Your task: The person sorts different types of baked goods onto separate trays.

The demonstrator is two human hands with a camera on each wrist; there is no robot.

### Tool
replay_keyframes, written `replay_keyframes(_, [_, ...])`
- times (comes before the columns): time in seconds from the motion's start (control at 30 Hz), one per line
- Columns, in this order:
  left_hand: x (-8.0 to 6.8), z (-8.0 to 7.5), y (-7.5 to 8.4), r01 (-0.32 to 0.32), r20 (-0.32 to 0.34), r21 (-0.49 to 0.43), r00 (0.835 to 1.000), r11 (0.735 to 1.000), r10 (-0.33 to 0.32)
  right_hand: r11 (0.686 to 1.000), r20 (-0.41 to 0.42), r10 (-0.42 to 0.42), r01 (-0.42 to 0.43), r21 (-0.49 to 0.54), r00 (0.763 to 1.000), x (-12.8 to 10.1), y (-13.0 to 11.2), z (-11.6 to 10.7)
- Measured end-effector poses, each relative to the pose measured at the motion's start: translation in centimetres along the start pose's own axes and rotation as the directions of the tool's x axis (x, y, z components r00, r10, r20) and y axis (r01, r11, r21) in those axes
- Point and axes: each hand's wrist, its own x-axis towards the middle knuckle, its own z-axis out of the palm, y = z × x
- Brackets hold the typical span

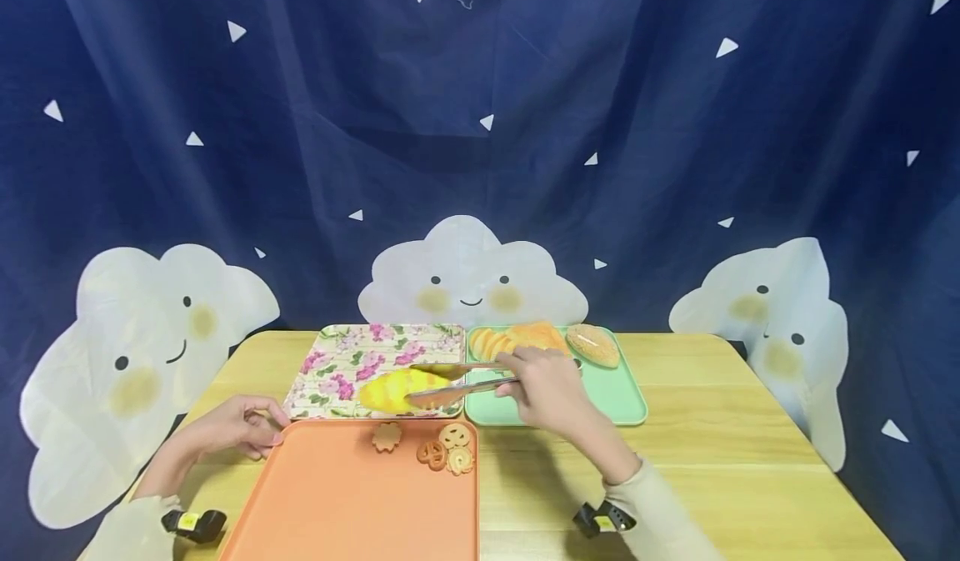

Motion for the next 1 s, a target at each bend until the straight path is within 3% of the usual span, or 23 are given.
replay_keyframes(0.17, [0.2,0.2,0.1,-0.019,0.009,0.0,1.0,1.0,0.019,0.999,0.005,0.034,-0.034,0.001,0.999,-1.6,4.3,-0.4])
replay_keyframes(0.37, [0.1,0.2,0.1,-0.001,0.009,0.011,1.0,1.0,0.001,0.994,0.079,0.105,-0.106,0.008,0.991,-3.0,8.2,-1.4])
replay_keyframes(0.73, [-0.1,0.2,0.3,0.001,0.007,-0.003,1.0,1.0,-0.001,0.994,0.156,0.095,-0.085,-0.068,0.983,-4.4,12.6,-3.9])
replay_keyframes(1.0, [-0.1,0.0,-0.1,-0.005,0.03,-0.006,1.0,1.0,0.005,0.99,0.199,0.134,-0.123,-0.068,0.971,-6.4,15.2,-5.2])
